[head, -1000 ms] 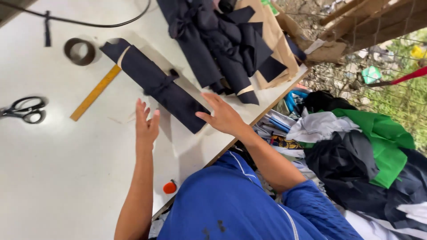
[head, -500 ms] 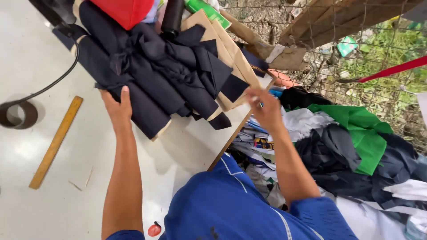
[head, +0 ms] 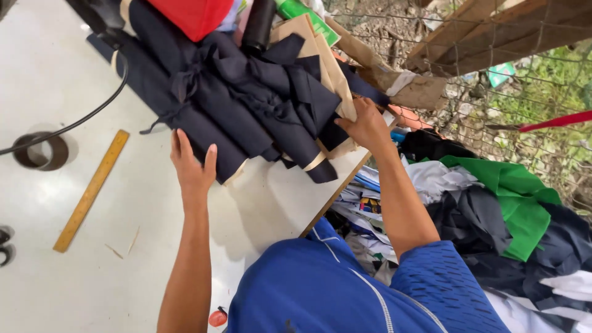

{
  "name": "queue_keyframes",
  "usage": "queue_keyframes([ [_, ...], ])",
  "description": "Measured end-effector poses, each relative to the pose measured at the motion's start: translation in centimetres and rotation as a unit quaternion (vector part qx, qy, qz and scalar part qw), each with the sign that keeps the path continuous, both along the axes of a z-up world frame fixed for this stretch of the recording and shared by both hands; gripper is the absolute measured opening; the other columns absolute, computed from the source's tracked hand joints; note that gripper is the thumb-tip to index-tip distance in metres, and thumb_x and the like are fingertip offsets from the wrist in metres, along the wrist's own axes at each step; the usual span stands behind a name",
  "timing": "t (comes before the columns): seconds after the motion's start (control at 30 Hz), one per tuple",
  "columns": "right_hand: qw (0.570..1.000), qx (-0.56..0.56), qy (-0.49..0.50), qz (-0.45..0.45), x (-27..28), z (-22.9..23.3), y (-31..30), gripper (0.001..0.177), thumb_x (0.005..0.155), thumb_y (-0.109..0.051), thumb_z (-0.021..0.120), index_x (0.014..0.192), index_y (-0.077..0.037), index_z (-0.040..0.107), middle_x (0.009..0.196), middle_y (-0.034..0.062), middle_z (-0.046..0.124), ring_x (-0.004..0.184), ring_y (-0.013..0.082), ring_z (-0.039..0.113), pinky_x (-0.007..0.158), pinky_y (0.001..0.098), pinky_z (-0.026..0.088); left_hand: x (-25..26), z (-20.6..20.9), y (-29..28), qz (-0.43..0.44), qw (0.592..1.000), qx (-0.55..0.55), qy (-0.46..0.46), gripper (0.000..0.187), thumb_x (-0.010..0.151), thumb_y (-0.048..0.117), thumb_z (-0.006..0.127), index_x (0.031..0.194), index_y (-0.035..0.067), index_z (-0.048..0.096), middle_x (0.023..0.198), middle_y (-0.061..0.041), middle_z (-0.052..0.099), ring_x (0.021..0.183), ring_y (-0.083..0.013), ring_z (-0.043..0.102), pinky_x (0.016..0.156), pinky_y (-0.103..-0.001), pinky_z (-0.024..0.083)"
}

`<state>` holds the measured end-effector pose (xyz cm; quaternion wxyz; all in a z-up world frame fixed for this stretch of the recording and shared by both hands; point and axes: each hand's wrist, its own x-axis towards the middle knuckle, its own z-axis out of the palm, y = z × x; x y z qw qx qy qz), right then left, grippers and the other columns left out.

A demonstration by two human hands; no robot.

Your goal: The person cuts a piece of dark fabric using shears, then folds and rolls the cut pieces. They also handle a paper pattern, unfolding it on the table.

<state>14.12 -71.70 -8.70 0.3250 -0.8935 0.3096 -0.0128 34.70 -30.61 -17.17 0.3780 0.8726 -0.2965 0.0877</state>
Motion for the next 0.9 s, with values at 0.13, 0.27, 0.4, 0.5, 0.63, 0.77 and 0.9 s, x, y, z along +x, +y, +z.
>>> queue_keyframes([
  [0.13, 1.000, -0.003, -0.003, -0.010, 0.0, -1.1, -0.7, 0.049, 0.091, -0.031, 0.082, 0.124, 0.001, 0.064, 0.110, 0.0228, 0.065, 0.106, 0.0475, 0.069, 0.090, 0.0536, 0.057, -1.4, 7.0, 1.6, 0.006, 0.980, -0.019, 0.198, 0.076, 0.113, 0.033, 0.064, 0.166, -0.007, 0.029, 0.166, -0.037, 0.029, 0.149, -0.0568, 0.036, 0.113, -0.060, 0.044],
  [0.27, 0.996, -0.032, -0.074, -0.027, -2.3, -1.4, -3.9, 0.038, 0.095, -0.027, 0.081, 0.123, -0.003, 0.069, 0.106, 0.0224, 0.070, 0.104, 0.0464, 0.070, 0.088, 0.0518, 0.055, -5.3, 8.9, 4.3, 0.079, 0.968, -0.037, 0.236, 0.057, 0.112, 0.028, 0.065, 0.158, -0.001, 0.048, 0.157, -0.026, 0.047, 0.143, -0.0462, 0.049, 0.110, -0.047, 0.050],
  [0.4, 0.987, -0.027, -0.155, -0.028, -3.7, 0.1, -7.3, 0.031, 0.092, -0.022, 0.086, 0.113, -0.004, 0.072, 0.093, 0.0200, 0.066, 0.094, 0.0409, 0.069, 0.081, 0.0463, 0.052, -8.3, 7.9, 7.0, 0.136, 0.943, -0.092, 0.288, 0.035, 0.114, 0.020, 0.059, 0.148, 0.013, 0.063, 0.146, -0.016, 0.061, 0.105, -0.0269, 0.067, 0.081, -0.035, 0.056],
  [0.5, 0.978, 0.032, -0.187, -0.082, -5.3, 2.3, -8.7, 0.036, 0.094, -0.020, 0.087, 0.122, -0.004, 0.072, 0.092, 0.0165, 0.066, 0.086, 0.0311, 0.067, 0.075, 0.0448, 0.050, -9.3, 4.7, 9.2, 0.141, 0.939, -0.125, 0.287, 0.028, 0.114, 0.014, 0.060, 0.140, 0.010, 0.069, 0.140, -0.017, 0.067, 0.073, -0.0134, 0.055, 0.060, -0.027, 0.048],
  [0.63, 0.948, 0.108, -0.282, -0.101, -6.8, 4.9, -8.7, 0.030, 0.098, -0.012, 0.085, 0.124, -0.005, 0.070, 0.095, 0.0094, 0.072, 0.086, 0.0174, 0.067, 0.075, 0.0323, 0.054, -11.0, 10.8, 6.2, 0.103, 0.938, -0.156, 0.292, 0.029, 0.116, 0.007, 0.054, 0.141, 0.000, 0.065, 0.136, -0.027, 0.067, 0.113, -0.0409, 0.071, 0.096, -0.050, 0.056],
  [0.77, 0.908, 0.162, -0.374, -0.099, -6.2, 8.1, -3.2, 0.034, 0.096, -0.009, 0.087, 0.123, -0.006, 0.067, 0.104, 0.0099, 0.075, 0.094, 0.0153, 0.071, 0.085, 0.0305, 0.057, -12.1, 11.7, 4.1, 0.051, 0.936, -0.183, 0.295, 0.028, 0.113, 0.004, 0.055, 0.138, -0.003, 0.065, 0.124, -0.024, 0.072, 0.115, -0.0319, 0.070, 0.102, -0.046, 0.056],
  [0.9, 0.885, 0.299, -0.353, -0.056, -3.7, 6.9, 6.8, 0.027, 0.090, -0.007, 0.088, 0.109, -0.005, 0.070, 0.093, 0.0069, 0.075, 0.086, 0.0130, 0.072, 0.076, 0.0220, 0.055, -13.6, 12.1, 0.4, -0.059, 0.897, -0.252, 0.358, 0.040, 0.108, 0.004, 0.053, 0.146, -0.003, 0.057, 0.128, -0.023, 0.071, 0.116, -0.0305, 0.069, 0.100, -0.043, 0.057],
])
